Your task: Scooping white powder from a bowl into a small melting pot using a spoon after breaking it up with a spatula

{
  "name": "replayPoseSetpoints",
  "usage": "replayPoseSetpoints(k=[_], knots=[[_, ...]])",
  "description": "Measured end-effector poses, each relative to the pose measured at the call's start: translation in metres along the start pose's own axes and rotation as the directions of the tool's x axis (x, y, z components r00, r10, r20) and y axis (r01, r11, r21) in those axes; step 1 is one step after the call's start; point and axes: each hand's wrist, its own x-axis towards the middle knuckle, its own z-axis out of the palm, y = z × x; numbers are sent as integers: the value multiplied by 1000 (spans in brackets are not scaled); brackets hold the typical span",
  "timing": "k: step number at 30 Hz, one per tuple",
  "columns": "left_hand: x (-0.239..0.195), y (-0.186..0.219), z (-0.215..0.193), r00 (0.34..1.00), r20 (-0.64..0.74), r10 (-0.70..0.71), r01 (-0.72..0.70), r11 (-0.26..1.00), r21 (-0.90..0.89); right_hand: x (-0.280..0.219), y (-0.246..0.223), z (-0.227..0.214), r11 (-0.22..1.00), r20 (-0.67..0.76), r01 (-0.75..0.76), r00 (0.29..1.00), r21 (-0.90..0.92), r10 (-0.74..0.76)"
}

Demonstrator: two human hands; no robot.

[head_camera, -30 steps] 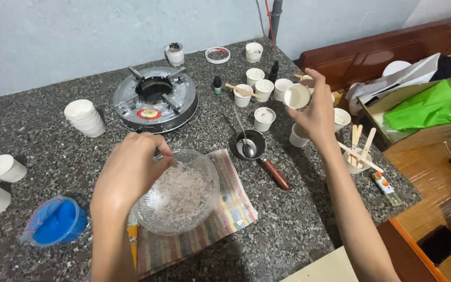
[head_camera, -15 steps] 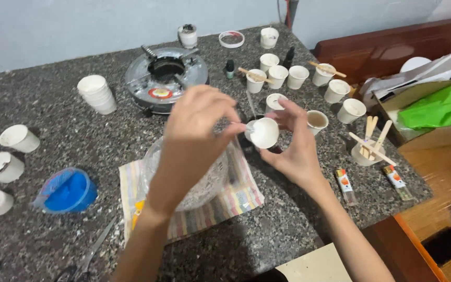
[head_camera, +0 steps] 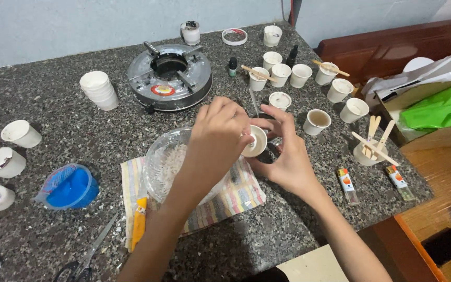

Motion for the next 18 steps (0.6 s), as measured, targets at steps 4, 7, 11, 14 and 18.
replayPoseSetpoints(k=[4, 7, 11, 14, 18], knots=[[-7, -6, 23, 1000, -15, 8, -8, 999, 31, 0, -5, -1, 999, 3, 2, 1000, 33, -2], [-8, -8, 24, 999, -35, 17, -16, 999, 30, 0, -6, -1, 999, 6, -11, 1000, 43, 11], [-7, -7, 15, 999, -44, 9, -8, 1000, 8, 0, -8, -2, 996, 4, -15, 1000, 91, 15], [-8, -7, 14, 1000, -30, 2, -2, 1000, -11, 0, -11, -3, 995, 16, -25, 1000, 99, 23], [-9, -8, 17, 1000, -13, -1, 1, 1000, -7, 0, -10, -4, 994, 35, -47, 998, 102, 44]])
